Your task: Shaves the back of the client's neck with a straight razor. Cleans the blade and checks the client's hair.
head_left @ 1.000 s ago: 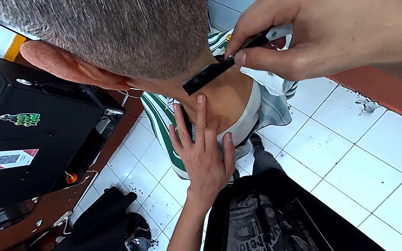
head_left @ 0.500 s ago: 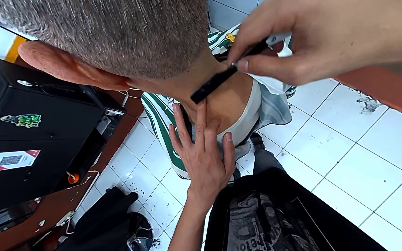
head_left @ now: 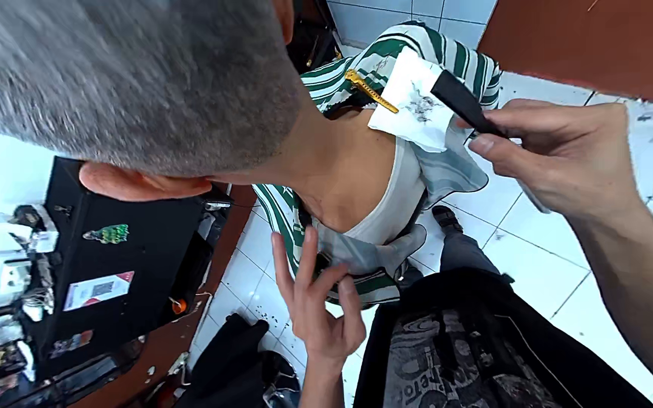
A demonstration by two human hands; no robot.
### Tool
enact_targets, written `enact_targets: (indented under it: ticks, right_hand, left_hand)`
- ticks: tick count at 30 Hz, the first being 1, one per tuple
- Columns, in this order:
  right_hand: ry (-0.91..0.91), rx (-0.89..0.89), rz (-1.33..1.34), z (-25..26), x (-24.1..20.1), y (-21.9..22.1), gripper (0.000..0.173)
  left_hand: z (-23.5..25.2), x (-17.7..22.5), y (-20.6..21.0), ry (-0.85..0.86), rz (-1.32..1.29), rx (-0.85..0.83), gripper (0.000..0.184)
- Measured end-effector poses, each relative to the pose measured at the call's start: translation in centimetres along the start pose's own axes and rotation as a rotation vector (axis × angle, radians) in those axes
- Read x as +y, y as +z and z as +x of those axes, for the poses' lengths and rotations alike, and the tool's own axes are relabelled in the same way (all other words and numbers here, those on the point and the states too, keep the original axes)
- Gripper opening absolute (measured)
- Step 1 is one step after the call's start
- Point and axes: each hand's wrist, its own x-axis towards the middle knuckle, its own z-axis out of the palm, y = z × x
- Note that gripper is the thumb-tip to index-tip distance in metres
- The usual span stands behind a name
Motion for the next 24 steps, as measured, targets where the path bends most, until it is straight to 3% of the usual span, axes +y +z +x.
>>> enact_targets:
  ticks: [4, 8, 13, 16, 19, 21, 24]
  right_hand:
    - [0.097, 0.076, 0.078, -0.3, 0.8, 2.1, 0.029]
    - [0.127, 0.004, 0.274, -0.1, 1.6, 3.6, 0.032]
    - [0.300, -0.069, 0.433, 0.0, 2.9, 4.7, 0.035]
    - [0.358, 0.002, 0.417, -0.4, 3.8, 5.1, 0.035]
    - [0.422, 0.189, 0.370, -0.9, 4.3, 5.4, 0.035]
    - [0.394, 0.264, 0.361, -1.2, 4.1, 5.8, 0.035]
    - [0.260, 0.126, 0.335, -1.6, 3.8, 6.3, 0.034]
  left_hand:
    - [-1.1, -1.0, -2.4, 0.021, -0.029, 0.037, 0.017]
    - [-2.0, -2.1, -3.7, 0.029, 0.003, 0.102, 0.018]
    - [-3.2, -3.2, -4.7, -0.009, 0.045, 0.142, 0.019]
    - [-4.2, -4.1, -5.4, -0.043, 0.071, 0.138, 0.019]
    - [-5.2, -5.2, -6.3, -0.060, 0.084, 0.131, 0.018]
    - [-5.6, -5.9, -6.9, -0.064, 0.087, 0.119, 0.018]
    - [-5.3, -6.7, -7.5, -0.027, 0.082, 0.100, 0.018]
